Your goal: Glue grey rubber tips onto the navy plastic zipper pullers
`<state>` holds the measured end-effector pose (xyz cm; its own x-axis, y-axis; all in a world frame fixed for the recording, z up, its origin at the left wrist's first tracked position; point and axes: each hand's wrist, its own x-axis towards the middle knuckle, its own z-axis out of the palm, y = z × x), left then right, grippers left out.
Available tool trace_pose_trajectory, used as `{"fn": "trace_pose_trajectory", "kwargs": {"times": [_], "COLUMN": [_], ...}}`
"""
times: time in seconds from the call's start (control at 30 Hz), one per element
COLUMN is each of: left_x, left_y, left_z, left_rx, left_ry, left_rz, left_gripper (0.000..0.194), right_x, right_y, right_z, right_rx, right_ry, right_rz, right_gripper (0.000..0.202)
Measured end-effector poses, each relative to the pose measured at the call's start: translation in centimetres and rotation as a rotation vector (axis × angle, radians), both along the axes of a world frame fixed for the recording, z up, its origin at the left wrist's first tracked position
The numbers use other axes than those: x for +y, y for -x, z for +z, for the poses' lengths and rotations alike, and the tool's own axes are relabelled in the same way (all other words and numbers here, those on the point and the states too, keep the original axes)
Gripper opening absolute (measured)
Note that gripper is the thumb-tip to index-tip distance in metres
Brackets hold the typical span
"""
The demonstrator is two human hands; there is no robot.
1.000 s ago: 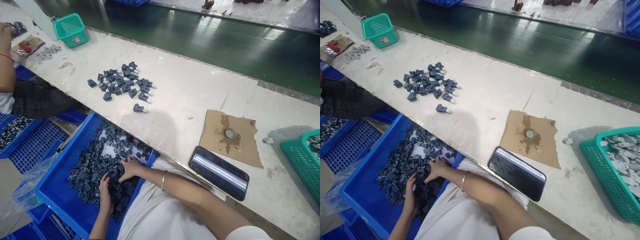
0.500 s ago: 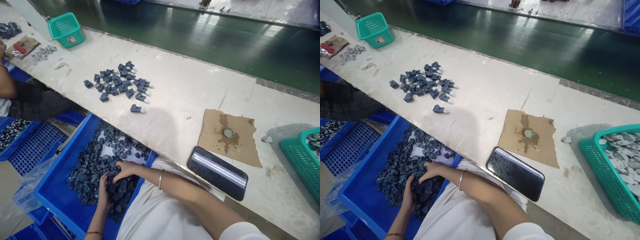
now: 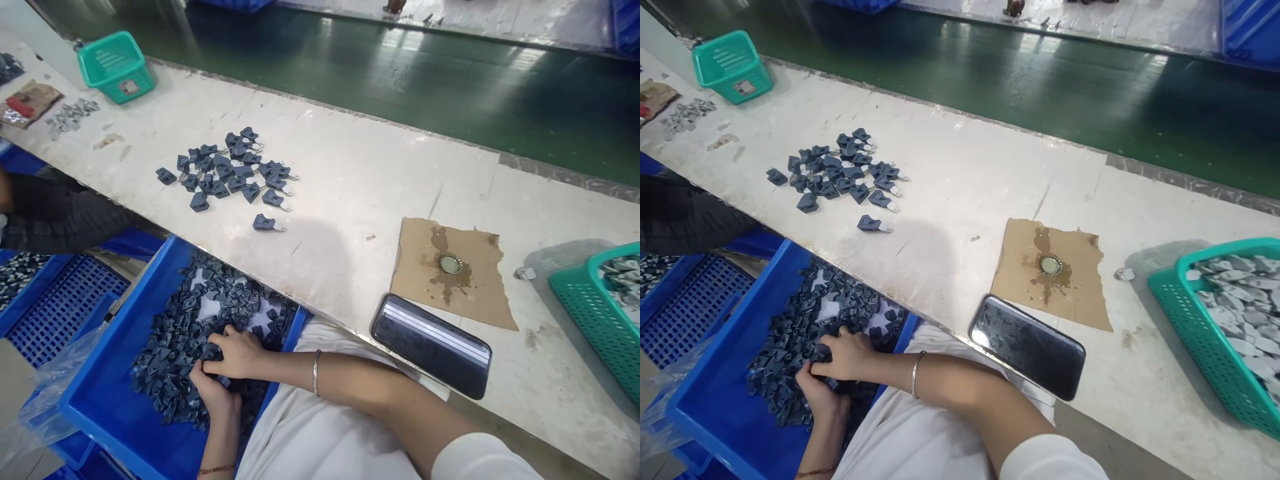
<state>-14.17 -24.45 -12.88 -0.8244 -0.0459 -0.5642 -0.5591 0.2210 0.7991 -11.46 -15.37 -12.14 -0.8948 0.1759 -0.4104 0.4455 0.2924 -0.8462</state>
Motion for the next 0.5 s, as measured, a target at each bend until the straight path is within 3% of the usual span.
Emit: {"fn": "trace_pose_trajectory", "kwargs": {"times": [0.1, 0.2, 0.4, 0.5], "left_x": [0.9, 2.1, 6.2, 10.2], "left_y": [0.6, 0.9, -1.0, -3.0], "left_z": [2.6, 6.2, 14.2, 17.0], "left_rx": [0.052, 0.107, 0.260, 0.427], "left_ry": [0.032, 0.055, 0.088, 0.124], "left_rz": [-0.004, -0.051, -0.208, -0.409], "left_gripper": [0.041, 0.042, 0.037, 0.045], "right_x": [0.3, 1.1, 4.7, 7.4], "right_y": [0.4, 0.3, -3.1, -6.0], "right_z": [1.8, 4.5, 13.4, 17.2], "right_rx": [0.073, 0.149, 0.320, 0.301], "right_ry": [-0.014, -0.042, -0.294, -0.423], "right_rz": [-0.029, -0.087, -0.304, -0.440], "right_gripper": [0.059, 0.061, 0.062, 0.052]}}
